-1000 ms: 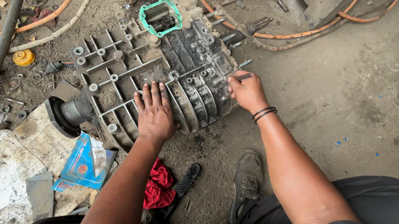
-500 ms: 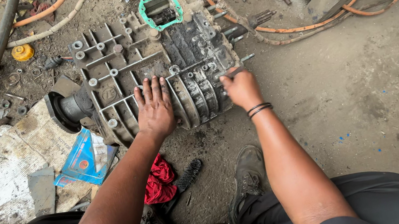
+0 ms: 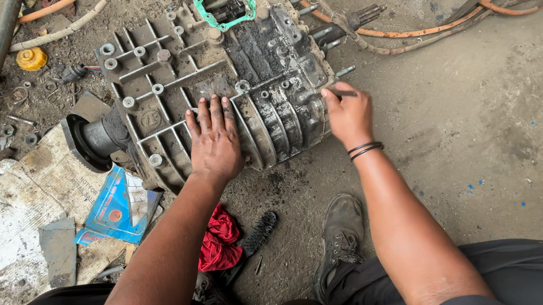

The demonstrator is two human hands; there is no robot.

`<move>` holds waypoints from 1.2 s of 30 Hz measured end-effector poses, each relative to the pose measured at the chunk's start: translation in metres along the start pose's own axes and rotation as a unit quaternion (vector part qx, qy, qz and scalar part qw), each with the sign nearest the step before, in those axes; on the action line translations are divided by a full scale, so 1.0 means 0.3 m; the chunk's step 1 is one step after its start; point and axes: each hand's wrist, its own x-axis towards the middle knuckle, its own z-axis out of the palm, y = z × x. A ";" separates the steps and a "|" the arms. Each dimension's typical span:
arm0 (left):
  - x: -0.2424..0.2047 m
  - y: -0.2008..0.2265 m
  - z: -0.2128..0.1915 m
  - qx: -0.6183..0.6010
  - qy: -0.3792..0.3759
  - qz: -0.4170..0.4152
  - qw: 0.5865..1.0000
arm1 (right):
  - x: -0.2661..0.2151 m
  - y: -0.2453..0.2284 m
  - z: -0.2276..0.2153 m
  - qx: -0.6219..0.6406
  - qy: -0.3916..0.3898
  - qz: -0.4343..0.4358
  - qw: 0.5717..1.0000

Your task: The person uses a small metal scraper to remove grime and carbon deposits from the cooling fins and surface of a large engine block. The person holds the engine steady with one hand while scraping with the other, working methodically across the metal surface.

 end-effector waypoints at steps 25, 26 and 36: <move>-0.009 0.003 -0.010 -0.013 -0.007 0.000 1.000 | -0.110 0.002 0.058 0.008 0.133 -0.179 0.975; -0.006 0.001 -0.012 -0.014 -0.003 0.002 1.000 | -0.118 0.001 0.061 0.005 0.132 -0.177 0.975; 0.002 0.000 0.000 -0.002 -0.006 0.004 1.000 | -0.116 0.088 0.108 -0.053 0.114 -0.169 0.978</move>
